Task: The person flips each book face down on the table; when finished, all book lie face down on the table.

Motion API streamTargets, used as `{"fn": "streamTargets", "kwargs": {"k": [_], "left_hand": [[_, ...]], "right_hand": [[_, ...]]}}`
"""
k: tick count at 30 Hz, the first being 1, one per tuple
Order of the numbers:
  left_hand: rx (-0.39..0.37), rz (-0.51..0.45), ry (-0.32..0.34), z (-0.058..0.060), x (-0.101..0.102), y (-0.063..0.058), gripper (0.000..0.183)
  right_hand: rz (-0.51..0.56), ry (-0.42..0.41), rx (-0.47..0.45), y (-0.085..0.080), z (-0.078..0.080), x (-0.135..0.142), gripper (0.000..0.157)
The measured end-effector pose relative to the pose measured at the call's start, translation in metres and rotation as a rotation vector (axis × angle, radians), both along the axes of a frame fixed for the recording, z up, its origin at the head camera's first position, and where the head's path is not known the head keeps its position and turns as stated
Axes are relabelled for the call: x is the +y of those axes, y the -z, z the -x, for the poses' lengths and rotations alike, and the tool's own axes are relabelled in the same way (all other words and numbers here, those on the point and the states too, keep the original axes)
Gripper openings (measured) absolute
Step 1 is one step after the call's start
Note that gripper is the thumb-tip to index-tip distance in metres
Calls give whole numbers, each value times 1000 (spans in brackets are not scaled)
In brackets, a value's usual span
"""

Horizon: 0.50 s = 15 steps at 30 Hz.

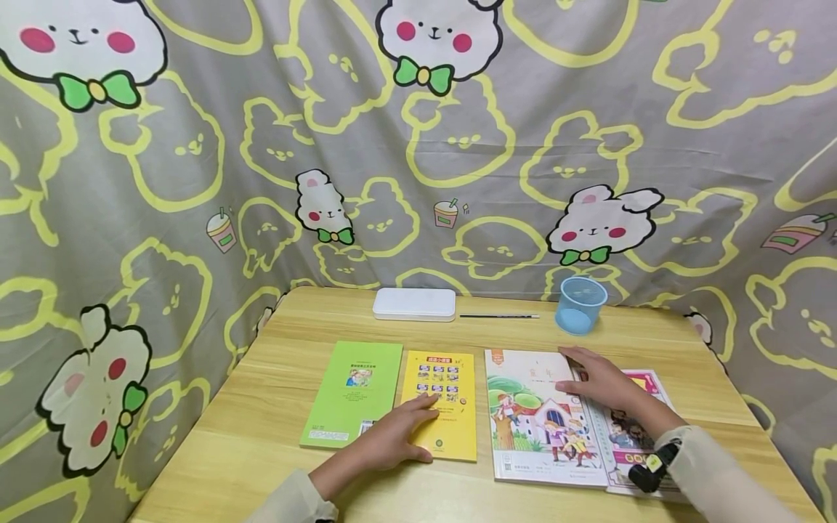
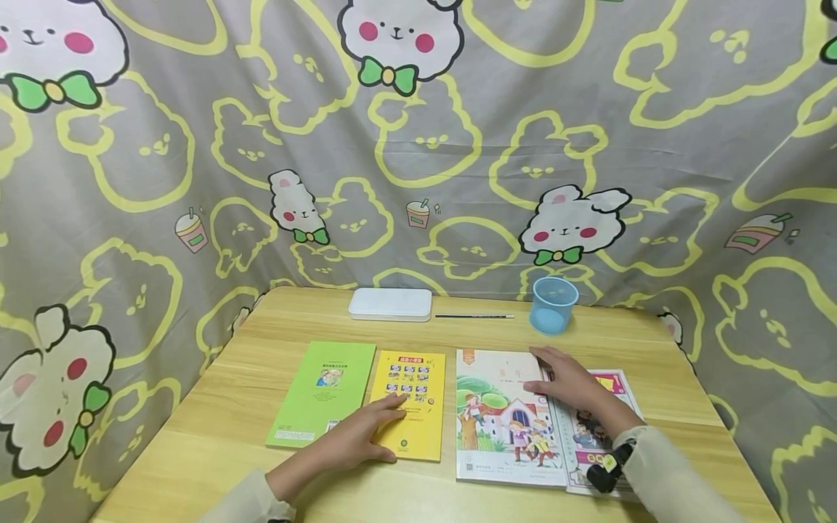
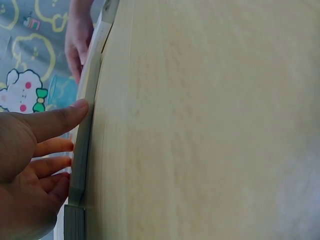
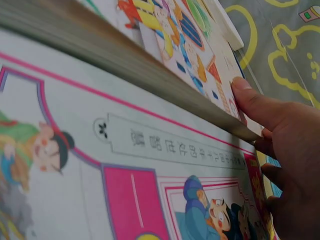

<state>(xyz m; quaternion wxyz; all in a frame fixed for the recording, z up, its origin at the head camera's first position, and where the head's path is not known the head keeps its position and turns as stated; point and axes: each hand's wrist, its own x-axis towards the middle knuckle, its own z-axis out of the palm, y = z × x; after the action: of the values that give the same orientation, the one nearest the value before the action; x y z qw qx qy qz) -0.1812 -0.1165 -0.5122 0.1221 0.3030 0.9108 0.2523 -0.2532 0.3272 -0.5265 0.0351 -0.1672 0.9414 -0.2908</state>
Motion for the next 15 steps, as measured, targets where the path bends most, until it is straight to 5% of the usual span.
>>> {"fn": "streamTargets", "kwargs": {"k": [15], "left_hand": [[-7,9,-13,-1,1,-2,77]], "right_hand": [[79,25,-13,13,4,5,87]]}}
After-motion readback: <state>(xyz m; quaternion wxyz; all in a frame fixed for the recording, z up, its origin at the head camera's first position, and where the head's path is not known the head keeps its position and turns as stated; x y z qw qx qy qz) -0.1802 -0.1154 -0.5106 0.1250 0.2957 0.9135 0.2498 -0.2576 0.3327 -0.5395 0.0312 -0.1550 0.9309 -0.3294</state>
